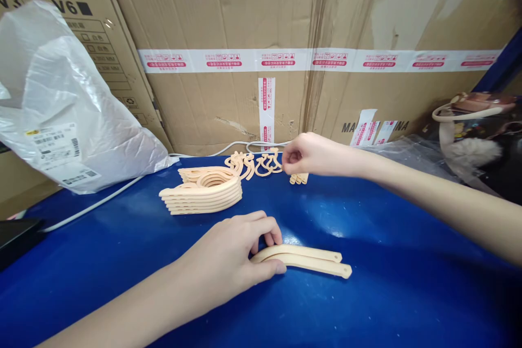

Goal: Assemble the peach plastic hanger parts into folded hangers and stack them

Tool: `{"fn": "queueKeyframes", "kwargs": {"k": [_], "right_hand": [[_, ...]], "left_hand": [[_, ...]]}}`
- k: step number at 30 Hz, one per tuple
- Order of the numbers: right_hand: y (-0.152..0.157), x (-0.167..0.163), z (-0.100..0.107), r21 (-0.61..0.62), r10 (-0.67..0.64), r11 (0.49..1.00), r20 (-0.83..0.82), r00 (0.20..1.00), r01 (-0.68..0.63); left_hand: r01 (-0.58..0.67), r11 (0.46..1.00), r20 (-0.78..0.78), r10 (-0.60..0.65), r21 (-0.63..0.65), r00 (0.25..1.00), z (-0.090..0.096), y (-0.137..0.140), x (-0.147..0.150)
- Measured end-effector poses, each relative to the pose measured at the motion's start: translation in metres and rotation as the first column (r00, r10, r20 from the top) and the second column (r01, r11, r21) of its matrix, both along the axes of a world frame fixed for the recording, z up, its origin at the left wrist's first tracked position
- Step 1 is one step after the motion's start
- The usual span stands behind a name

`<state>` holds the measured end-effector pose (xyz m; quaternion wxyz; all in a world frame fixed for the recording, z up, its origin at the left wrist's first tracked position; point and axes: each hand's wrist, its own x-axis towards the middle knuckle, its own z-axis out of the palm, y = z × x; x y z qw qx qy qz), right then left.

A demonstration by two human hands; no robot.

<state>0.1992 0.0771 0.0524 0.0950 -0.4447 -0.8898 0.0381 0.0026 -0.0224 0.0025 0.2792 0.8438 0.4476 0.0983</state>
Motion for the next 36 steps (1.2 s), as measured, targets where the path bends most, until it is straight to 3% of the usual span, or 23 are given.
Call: {"fn": "queueKeyframes", "kwargs": {"k": [2,4,7,14,21,25,29,33,36], "right_hand": [[-0.027,0.009,-0.005,-0.064,0.11,0.991,-0.125,0.986,-0.119],[-0.049,0.018,-0.016,-0.107,0.141,0.982,-0.146,0.979,-0.157],[-0.068,0.029,-0.034,-0.137,0.063,0.988,-0.101,0.993,-0.077],[-0.076,0.038,-0.05,-0.139,-0.078,0.987,-0.001,0.997,0.077],[-0.075,0.037,-0.051,-0.109,-0.064,0.992,0.045,0.997,0.068],[-0.068,0.036,-0.044,-0.04,-0.005,0.999,0.135,0.991,0.011],[-0.049,0.023,-0.022,0.104,0.058,0.992,0.172,0.983,-0.077],[-0.007,-0.013,-0.004,0.317,0.12,0.927,0.258,0.959,-0.201],[0.032,-0.046,-0.007,0.359,0.23,0.87,0.309,0.923,-0.337]], "left_hand": [[0.002,1.0,-0.007,-0.002,-0.003,1.0,0.0,0.001,0.001],[0.003,1.0,-0.011,-0.003,-0.003,1.0,0.0,0.002,0.001],[-0.005,1.0,-0.019,0.005,0.015,1.0,-0.001,0.002,0.001],[-0.03,0.999,-0.018,0.031,0.015,0.999,-0.001,0.002,0.003],[-0.035,0.999,-0.019,0.035,0.008,0.999,0.001,-0.001,0.003],[-0.034,0.999,-0.014,0.034,0.002,0.999,0.0,-0.001,0.003],[-0.032,0.999,-0.001,0.032,-0.01,0.999,-0.001,-0.001,0.002],[-0.025,0.998,0.037,0.027,-0.052,0.999,-0.005,0.003,0.0],[-0.029,0.995,0.08,0.037,-0.1,0.996,-0.008,0.007,-0.001]]}}
